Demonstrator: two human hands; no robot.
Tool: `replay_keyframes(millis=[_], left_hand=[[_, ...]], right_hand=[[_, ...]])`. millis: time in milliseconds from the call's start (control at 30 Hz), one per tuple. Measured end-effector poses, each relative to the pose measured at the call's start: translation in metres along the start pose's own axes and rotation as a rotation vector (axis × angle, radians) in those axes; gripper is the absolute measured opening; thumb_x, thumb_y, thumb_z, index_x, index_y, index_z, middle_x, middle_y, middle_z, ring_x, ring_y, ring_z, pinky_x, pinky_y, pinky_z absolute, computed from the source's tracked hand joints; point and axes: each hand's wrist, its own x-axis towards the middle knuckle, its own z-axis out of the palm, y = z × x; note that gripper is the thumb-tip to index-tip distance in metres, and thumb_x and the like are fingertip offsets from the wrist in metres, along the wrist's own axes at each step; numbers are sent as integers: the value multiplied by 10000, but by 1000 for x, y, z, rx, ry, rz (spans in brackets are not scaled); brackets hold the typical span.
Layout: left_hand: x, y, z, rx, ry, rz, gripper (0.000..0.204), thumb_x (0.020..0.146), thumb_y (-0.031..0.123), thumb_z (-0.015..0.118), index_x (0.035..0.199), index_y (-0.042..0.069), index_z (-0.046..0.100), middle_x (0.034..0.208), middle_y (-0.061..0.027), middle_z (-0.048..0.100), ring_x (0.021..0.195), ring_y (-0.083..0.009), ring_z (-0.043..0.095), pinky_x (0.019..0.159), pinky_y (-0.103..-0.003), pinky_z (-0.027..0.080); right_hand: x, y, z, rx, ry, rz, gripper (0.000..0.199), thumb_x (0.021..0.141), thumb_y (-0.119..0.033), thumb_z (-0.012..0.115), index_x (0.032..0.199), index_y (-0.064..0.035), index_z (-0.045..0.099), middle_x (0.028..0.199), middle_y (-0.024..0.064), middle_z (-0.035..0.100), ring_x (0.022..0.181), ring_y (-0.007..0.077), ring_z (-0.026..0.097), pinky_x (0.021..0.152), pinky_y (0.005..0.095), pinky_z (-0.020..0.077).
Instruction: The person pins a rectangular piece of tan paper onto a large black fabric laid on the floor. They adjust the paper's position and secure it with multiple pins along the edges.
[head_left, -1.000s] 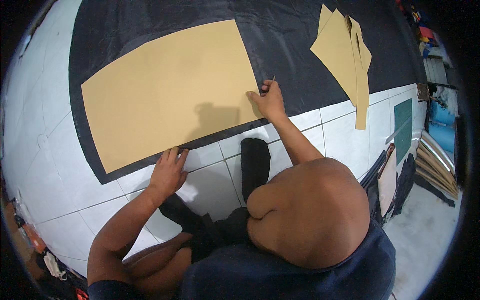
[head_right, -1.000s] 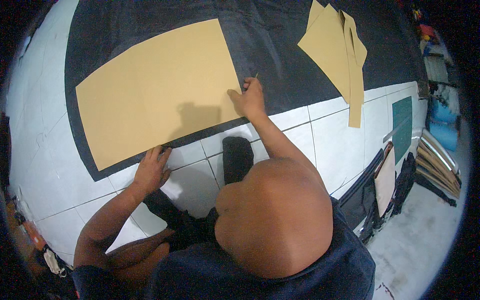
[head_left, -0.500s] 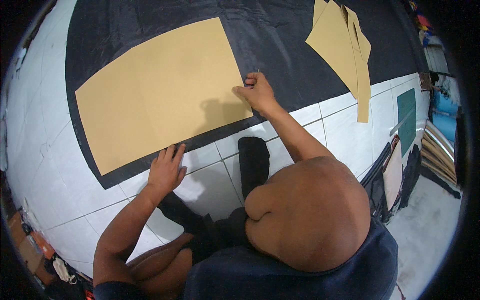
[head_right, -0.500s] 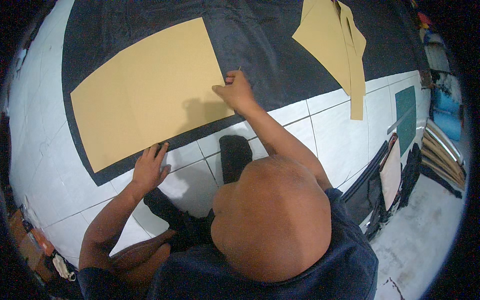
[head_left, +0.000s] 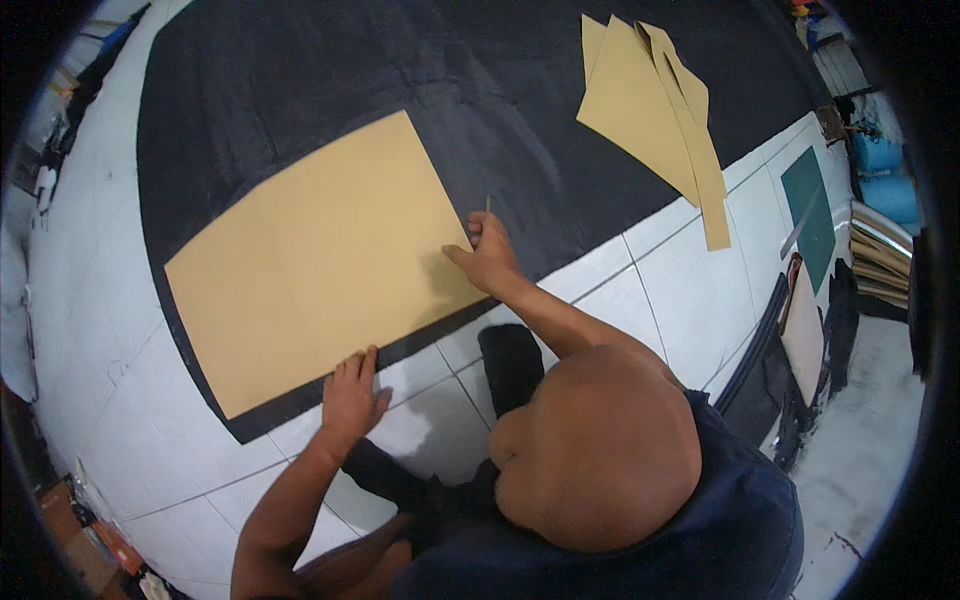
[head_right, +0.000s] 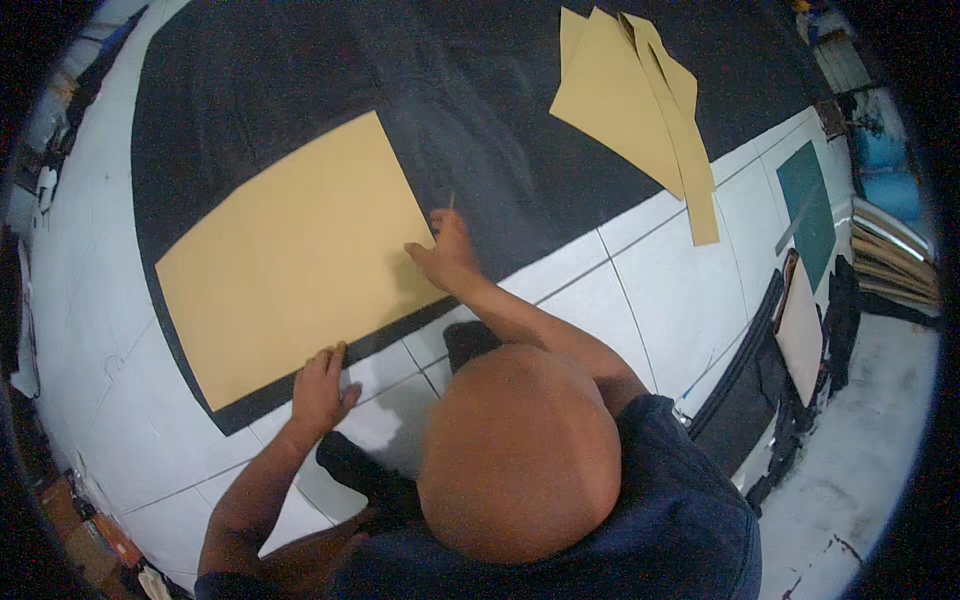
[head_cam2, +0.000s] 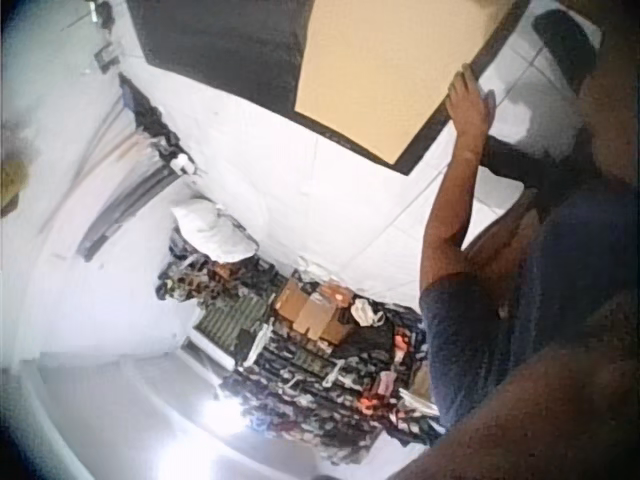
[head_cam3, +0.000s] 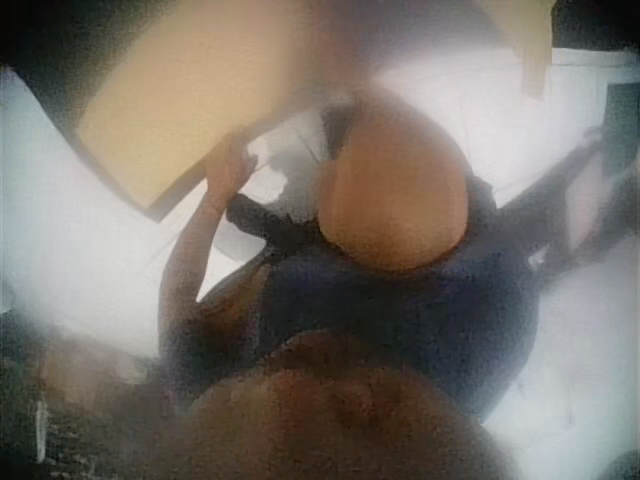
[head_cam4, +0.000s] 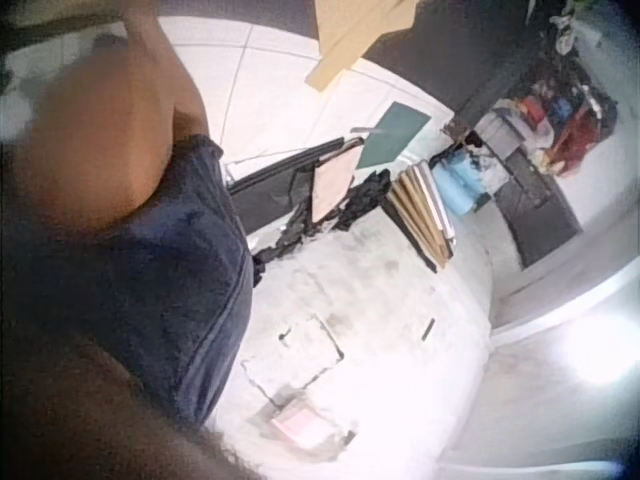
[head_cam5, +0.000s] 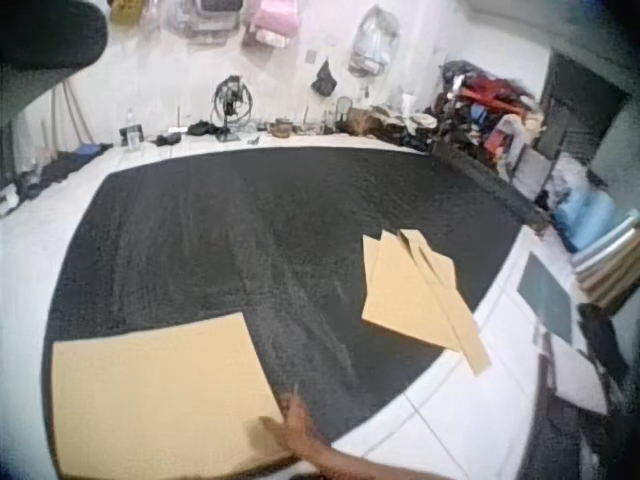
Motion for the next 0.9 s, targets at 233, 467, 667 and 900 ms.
replay_keyframes(millis=[233, 467, 667, 900], left_hand=[[4, 4, -2, -3, 30, 29, 793, 869, 368, 733, 1512, 32, 413, 1365, -190, 528, 1250, -363, 522, 1028, -483, 458], [-2, -12, 0, -158, 198, 36, 639, 863, 319, 750, 1401, 42, 543, 1218, -189, 578, 1122, -373, 572, 956, -486, 477], [0, -36, -9, -97, 304, 50, 545, 863, 284, 747, 1330, 52, 587, 1171, -173, 585, 1081, -367, 582, 927, -470, 482], [-20, -65, -49, -17, -61, 28, 479, 916, 283, 697, 1329, 63, 600, 1270, -166, 572, 1209, -347, 573, 1060, -467, 456]], right_hand=[[-3, 6, -2, 295, -102, 65, 479, 899, -164, 757, 1285, 26, 545, 1131, 150, 666, 1032, 239, 662, 916, 370, 522], [34, -1, -9, 267, 55, -70, 327, 948, -123, 704, 1223, 26, 609, 1054, 117, 709, 966, 197, 678, 862, 345, 535], [127, 31, -67, 35, 247, -190, 362, 932, -162, 722, 1238, 16, 646, 1111, 138, 709, 976, 218, 668, 882, 355, 529], [208, 2, -104, 21, 286, -184, 408, 937, -234, 705, 1253, 17, 644, 1123, 165, 718, 1014, 264, 690, 924, 380, 526]])
